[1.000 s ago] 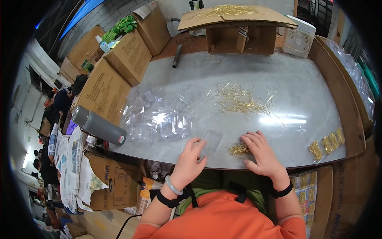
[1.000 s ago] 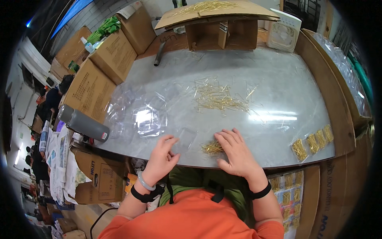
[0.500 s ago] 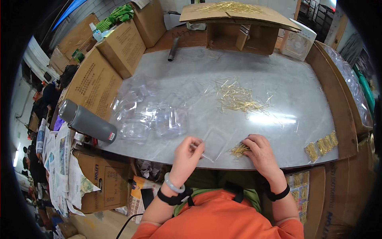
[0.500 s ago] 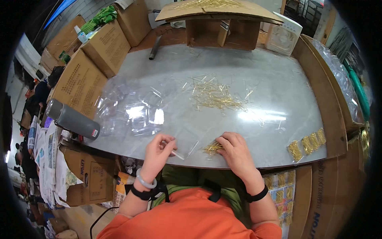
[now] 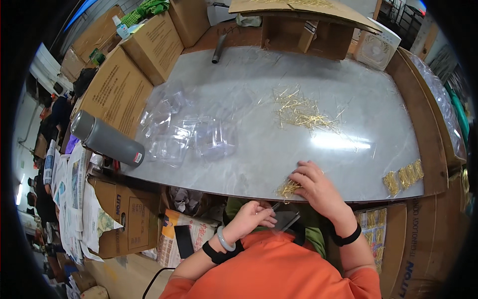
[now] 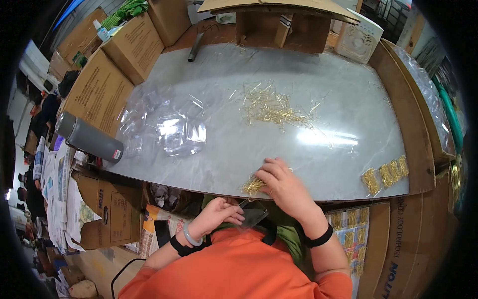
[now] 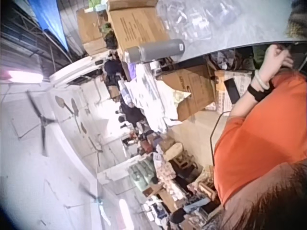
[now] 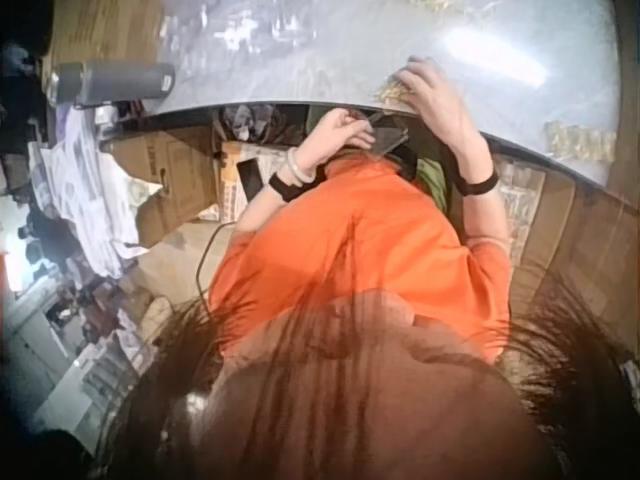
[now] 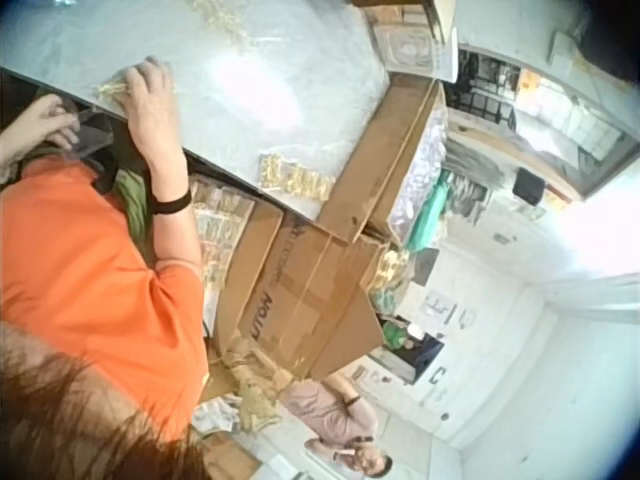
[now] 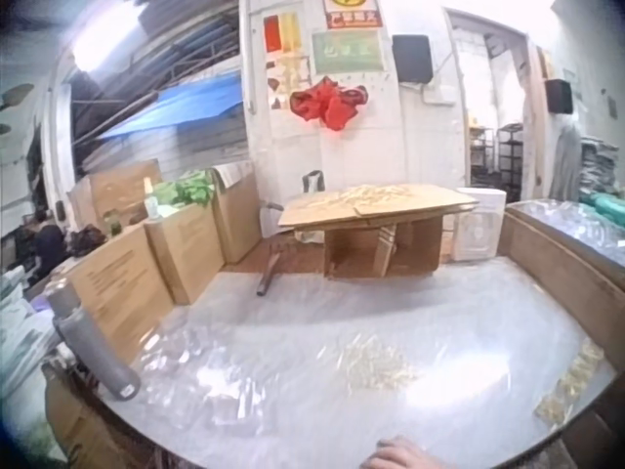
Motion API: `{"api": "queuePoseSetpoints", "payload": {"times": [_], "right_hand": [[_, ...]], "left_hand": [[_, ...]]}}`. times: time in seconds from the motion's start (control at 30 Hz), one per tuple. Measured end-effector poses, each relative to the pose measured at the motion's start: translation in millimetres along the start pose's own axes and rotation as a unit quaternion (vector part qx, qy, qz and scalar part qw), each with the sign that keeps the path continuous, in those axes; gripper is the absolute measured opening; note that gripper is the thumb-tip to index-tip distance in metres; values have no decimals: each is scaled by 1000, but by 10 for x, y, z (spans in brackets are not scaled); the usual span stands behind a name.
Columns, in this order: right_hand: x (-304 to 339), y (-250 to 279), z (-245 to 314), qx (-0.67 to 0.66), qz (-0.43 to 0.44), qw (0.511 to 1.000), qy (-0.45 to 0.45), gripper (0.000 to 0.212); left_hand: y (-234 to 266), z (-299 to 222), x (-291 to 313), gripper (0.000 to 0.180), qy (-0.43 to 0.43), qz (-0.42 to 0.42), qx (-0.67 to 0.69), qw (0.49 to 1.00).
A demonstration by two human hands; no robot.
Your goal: Sorting small gold connectors on a table and putting them into plastic boxes.
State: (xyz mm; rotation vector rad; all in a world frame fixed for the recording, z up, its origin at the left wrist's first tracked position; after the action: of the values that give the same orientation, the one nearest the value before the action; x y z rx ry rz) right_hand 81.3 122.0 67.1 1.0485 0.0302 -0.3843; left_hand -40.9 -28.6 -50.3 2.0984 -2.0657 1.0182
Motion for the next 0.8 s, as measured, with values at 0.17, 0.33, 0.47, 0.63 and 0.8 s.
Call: {"api": "queuePoseSetpoints", "payload": {"times": [0.17, 0.33, 0.47, 0.63, 0.8], "right_hand": [[177, -305, 447, -59, 62, 992, 92, 46], [337, -445, 668, -139, 45, 986, 77, 48], [213, -136, 660, -113, -20, 990, 86, 47], [-124, 244, 214, -12, -164, 985, 51, 44], [-152, 85, -113, -6, -149, 989, 13, 58]], "left_hand": [[-55, 12, 96, 29, -22, -12, 60, 998], [-167, -119, 349, 30, -14, 4, 8, 1000], [-257, -673, 295, 34, -73, 2, -160, 984], [-240, -1311, -385, 38, -166, 20, -56, 984], [-336, -1409, -446, 72, -326, -108, -569, 747]]}}
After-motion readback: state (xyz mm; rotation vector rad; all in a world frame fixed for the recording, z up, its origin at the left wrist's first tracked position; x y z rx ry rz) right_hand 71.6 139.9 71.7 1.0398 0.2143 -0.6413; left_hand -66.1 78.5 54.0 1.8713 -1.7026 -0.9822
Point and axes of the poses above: each hand's wrist, its own x-axis away from the middle knuckle, its own y-axis out of the back of the hand, z = x × y, the point moved 7 cm from there along -x, towards the middle knuckle, and after that the axes turned 7 degrees about z, right-handed, at the moved point
